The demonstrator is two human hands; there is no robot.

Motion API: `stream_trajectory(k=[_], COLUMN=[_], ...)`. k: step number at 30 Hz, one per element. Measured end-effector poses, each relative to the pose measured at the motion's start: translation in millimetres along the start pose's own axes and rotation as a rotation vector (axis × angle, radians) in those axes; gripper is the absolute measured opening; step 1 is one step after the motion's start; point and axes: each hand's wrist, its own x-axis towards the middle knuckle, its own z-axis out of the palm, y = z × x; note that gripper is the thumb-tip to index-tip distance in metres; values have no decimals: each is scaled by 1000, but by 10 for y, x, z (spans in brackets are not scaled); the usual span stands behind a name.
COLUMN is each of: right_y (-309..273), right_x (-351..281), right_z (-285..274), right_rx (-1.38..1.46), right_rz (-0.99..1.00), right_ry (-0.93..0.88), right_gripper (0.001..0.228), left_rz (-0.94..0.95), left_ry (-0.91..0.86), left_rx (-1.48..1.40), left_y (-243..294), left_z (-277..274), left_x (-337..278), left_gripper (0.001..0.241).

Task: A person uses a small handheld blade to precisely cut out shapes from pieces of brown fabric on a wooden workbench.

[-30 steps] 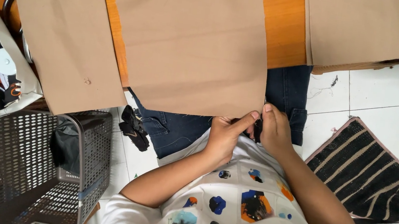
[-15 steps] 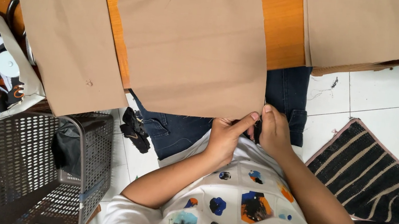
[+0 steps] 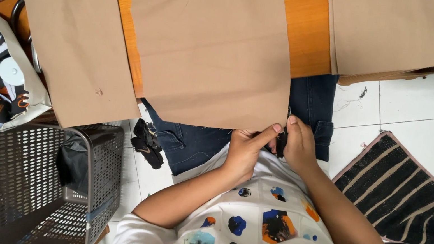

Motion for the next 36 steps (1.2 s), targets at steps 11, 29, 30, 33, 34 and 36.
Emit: stream_trajectory(k=[11,29,30,33,34,36], right_y=[18,255,400,-395,-304,-120], right_x=[6,-22,-32,12,16,23], right_z=[-29,-40,-62,97,75,35], right_rx=[-55,-3,47,251,251,392], right_rz=[-39,26,48,133,128,187], right_ry=[-5,26,38,78,78,74], right_gripper=[40,39,39,33,33,45], left_rz=[1,2,2,1,5,-118], left_ry=[2,1,5,-2,-4,159], left_rx=[-3,3,-6,-4,-4,58], left_y=[16,33,38,174,57,-177], left_z=[8,31,38,115,32,-137], left_x=[-3,-16,-20,-54,-9,78], left_gripper=[23,24,24,22,22,29])
